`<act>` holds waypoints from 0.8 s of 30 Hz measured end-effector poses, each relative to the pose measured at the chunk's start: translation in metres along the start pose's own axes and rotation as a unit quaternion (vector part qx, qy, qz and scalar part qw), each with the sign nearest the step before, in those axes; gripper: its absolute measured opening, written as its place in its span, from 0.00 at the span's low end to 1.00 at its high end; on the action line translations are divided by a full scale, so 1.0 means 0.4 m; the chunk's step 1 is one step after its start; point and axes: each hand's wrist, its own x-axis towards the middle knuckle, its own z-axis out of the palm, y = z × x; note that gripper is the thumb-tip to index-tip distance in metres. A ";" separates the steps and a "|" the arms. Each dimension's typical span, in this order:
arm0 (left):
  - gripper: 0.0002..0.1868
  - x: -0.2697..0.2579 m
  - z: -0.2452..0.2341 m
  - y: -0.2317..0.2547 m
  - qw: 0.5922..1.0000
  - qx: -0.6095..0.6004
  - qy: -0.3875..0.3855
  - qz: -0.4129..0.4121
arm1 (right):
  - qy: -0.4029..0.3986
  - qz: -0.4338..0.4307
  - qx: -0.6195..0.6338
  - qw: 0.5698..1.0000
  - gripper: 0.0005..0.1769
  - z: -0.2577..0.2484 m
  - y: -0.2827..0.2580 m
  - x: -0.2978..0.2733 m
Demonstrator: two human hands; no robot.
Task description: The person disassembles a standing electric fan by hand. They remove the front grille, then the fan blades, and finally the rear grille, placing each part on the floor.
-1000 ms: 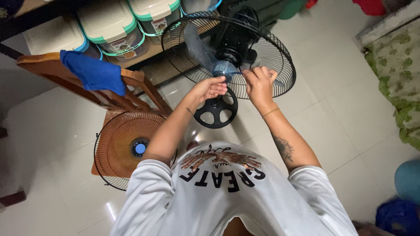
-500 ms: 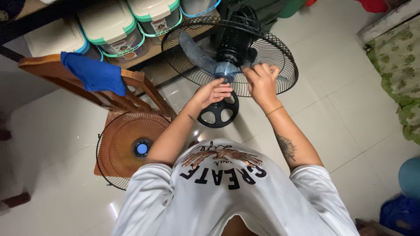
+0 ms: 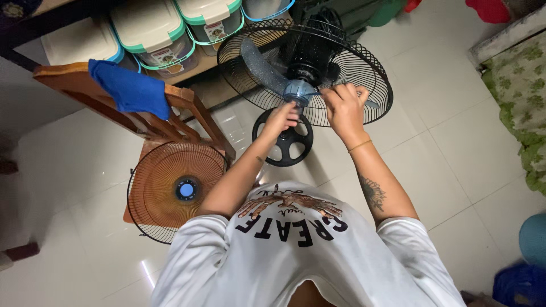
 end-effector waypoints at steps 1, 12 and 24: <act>0.25 -0.002 -0.005 -0.004 1.000 -0.014 -0.021 0.001 | -0.002 0.000 0.000 1.000 0.09 0.000 0.001 -0.003; 0.28 -0.016 0.022 -0.021 0.977 0.030 0.065 0.201 | 0.003 0.011 0.010 1.000 0.09 -0.002 -0.001 -0.010; 0.25 -0.030 0.036 -0.004 0.985 -0.058 0.083 0.138 | 0.011 0.022 0.020 1.000 0.09 0.001 -0.005 -0.016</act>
